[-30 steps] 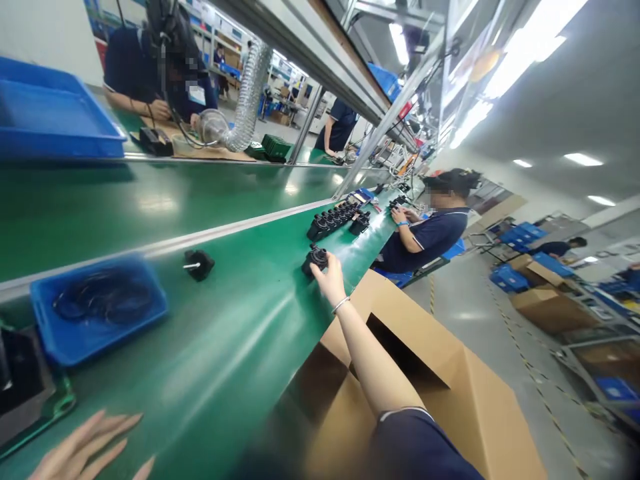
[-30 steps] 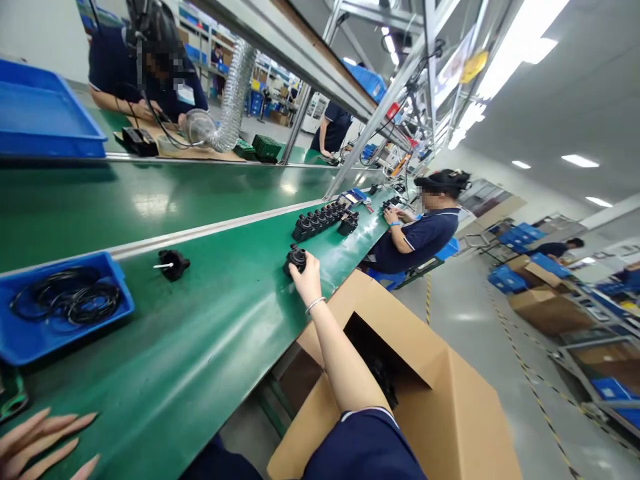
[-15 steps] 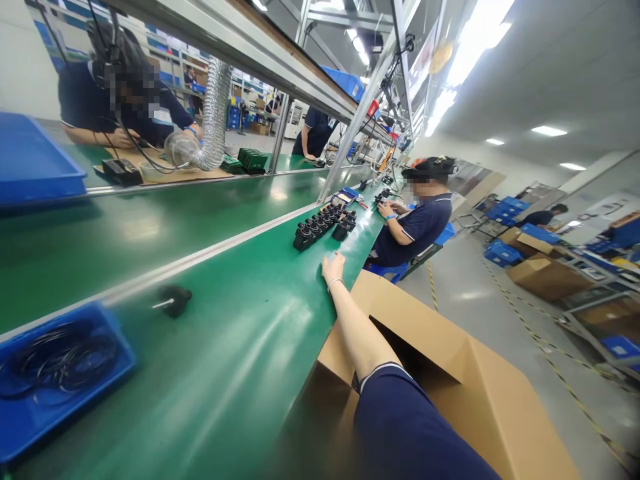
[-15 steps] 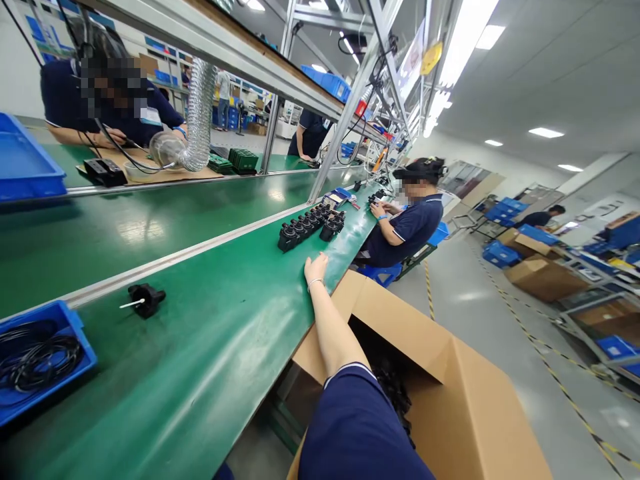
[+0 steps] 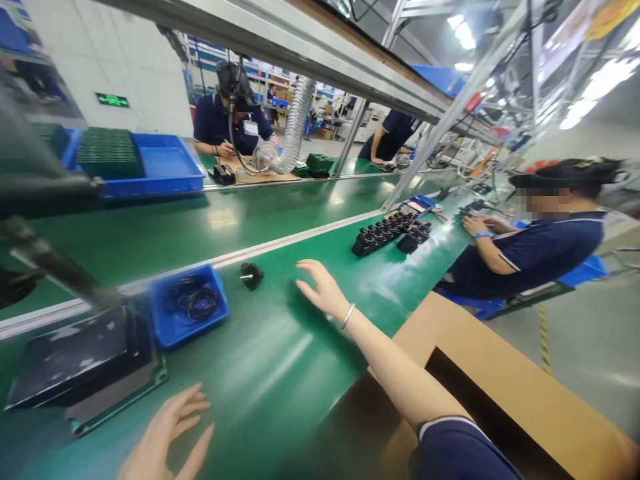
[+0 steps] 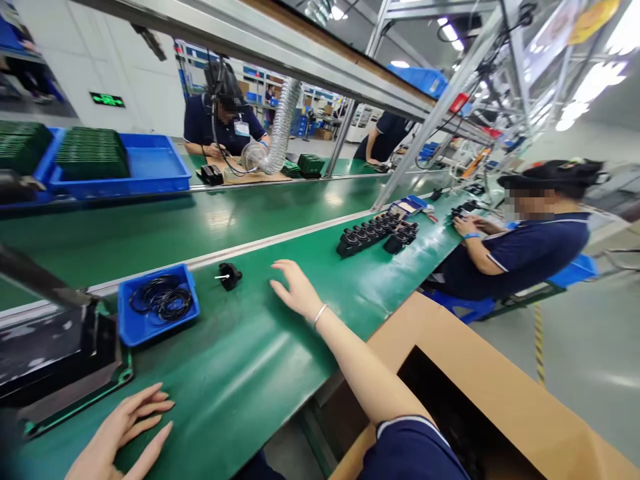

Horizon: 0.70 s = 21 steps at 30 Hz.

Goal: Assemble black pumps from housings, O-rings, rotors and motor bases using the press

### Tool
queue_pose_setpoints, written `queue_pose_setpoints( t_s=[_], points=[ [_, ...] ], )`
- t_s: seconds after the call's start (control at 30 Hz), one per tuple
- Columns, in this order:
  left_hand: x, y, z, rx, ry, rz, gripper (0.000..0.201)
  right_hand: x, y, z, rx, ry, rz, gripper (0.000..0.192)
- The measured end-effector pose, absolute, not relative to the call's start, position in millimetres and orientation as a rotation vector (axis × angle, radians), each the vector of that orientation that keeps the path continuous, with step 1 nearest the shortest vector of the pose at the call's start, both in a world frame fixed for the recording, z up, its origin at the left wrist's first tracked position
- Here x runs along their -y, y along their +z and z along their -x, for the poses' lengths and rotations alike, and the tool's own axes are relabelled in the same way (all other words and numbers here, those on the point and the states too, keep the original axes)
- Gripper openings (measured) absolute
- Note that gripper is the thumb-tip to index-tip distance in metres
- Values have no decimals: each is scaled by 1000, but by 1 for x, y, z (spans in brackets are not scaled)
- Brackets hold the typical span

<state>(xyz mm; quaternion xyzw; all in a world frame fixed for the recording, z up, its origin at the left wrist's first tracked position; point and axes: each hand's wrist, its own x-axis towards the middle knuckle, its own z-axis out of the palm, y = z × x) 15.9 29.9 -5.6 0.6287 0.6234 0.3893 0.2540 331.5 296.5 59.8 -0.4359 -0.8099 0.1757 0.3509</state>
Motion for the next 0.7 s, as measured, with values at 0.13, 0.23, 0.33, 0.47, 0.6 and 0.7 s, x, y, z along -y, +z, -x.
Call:
queue_pose_setpoints(
  t_s=[0.13,0.23,0.33,0.47,0.6,0.7],
  points=[
    [-25,17,-25,-1744,1033,-1770,45,-305,68,-249,2239,678,889,73],
    [-14,49,-28,-1744,872,-1967,51,-311,59,-222,2179,833,895,71],
    [0,86,-2,-1817,597,-2188,69,-316,44,-218,2095,924,915,64],
    [35,119,72,-2356,294,-2062,95,-313,47,-234,1759,1180,886,55],
    [72,121,146,-2611,140,-1887,56,-277,78,-252,1255,1633,754,45],
    [75,108,174,-2458,177,-1938,45,-245,95,-248,1080,1774,710,49]
  ],
)
